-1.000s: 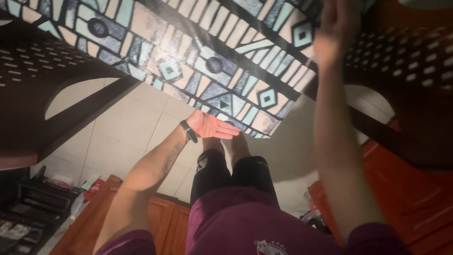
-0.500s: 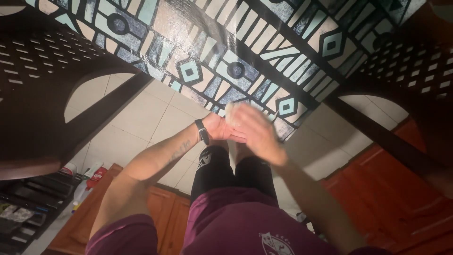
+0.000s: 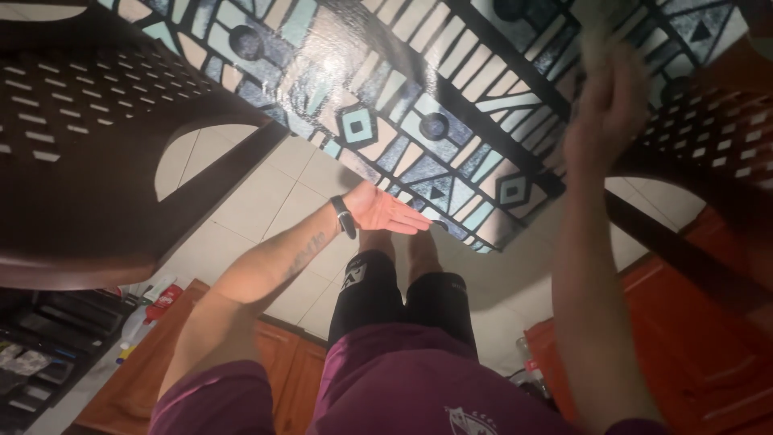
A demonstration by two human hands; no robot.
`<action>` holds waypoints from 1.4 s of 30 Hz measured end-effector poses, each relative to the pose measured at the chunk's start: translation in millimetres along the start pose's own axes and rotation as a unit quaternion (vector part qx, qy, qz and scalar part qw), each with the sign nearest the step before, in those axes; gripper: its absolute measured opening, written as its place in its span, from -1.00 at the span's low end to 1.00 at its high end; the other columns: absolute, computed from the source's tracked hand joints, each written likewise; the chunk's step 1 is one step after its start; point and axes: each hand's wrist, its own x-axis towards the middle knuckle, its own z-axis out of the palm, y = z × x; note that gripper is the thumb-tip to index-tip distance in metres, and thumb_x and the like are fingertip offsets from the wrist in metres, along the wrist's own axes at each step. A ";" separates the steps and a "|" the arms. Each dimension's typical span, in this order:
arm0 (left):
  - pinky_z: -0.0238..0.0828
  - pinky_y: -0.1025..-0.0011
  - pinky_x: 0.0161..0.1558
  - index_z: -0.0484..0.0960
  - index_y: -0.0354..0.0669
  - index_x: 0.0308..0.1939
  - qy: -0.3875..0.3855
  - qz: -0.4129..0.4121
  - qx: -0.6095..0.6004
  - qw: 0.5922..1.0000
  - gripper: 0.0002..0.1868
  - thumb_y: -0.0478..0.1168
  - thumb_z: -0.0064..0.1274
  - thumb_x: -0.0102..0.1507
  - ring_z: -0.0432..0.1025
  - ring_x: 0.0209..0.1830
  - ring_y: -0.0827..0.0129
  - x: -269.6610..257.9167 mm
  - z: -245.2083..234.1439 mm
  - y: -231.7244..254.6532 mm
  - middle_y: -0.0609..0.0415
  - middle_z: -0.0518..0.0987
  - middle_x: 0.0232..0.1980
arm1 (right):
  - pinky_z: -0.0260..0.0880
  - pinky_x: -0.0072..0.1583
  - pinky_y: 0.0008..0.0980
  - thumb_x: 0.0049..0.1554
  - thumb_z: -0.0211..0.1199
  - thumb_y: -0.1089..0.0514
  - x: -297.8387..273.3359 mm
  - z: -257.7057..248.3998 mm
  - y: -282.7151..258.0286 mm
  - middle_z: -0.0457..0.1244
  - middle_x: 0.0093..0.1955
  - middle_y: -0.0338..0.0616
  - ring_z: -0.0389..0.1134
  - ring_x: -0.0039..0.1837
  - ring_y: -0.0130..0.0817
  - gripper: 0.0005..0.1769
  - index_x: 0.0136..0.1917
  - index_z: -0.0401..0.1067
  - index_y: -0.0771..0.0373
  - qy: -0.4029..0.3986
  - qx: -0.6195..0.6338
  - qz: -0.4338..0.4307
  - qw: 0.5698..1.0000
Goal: The recorder is wiping down a dining table with a cloth.
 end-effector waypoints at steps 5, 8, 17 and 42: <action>0.23 -0.07 0.44 0.22 -0.52 0.49 0.019 0.029 -0.003 0.999 0.11 0.49 -0.63 0.35 0.31 0.41 -0.36 -9.9 9.6 4.7 -0.58 0.35 0.39 | 0.31 0.55 -0.22 0.45 -0.03 0.14 2.0 84.6 -58.9 0.20 0.52 -0.03 0.24 0.54 -0.25 -0.60 0.49 0.30 0.23 -0.138 0.202 0.015 0.970; 0.24 -0.07 0.42 0.24 -0.40 0.50 0.012 0.040 0.019 0.999 0.08 0.50 -0.62 0.33 0.33 0.39 -0.33 -7.3 8.5 6.4 -0.55 0.38 0.37 | 0.25 0.54 -0.26 0.38 0.04 0.18 -30.7 100.4 -136.1 0.26 0.46 -0.02 0.27 0.49 -0.24 -0.57 0.47 0.29 0.34 -0.199 0.534 0.235 0.787; 0.22 -0.02 0.42 0.26 -0.35 0.54 0.017 0.098 -0.001 0.995 -0.15 0.34 -0.51 0.53 0.31 0.45 -0.10 9.9 -31.5 -11.9 -0.35 0.31 0.49 | 0.41 0.39 -0.17 0.23 0.06 0.42 -101.4 -2.7 -188.9 0.27 0.33 0.02 0.31 0.43 -0.07 -0.62 0.30 0.40 0.29 -0.288 0.315 -0.057 0.903; 0.33 0.00 0.31 0.10 -0.61 0.45 0.016 -0.103 -0.010 0.994 0.21 0.57 -0.66 0.26 0.31 0.36 -0.30 97.1 12.1 -64.1 -0.59 0.29 0.39 | 0.34 0.45 -0.02 0.37 -0.05 0.37 -102.1 -89.3 -68.7 0.30 0.28 0.11 0.32 0.40 0.05 -0.76 0.20 0.41 0.39 -0.136 0.016 -0.052 0.989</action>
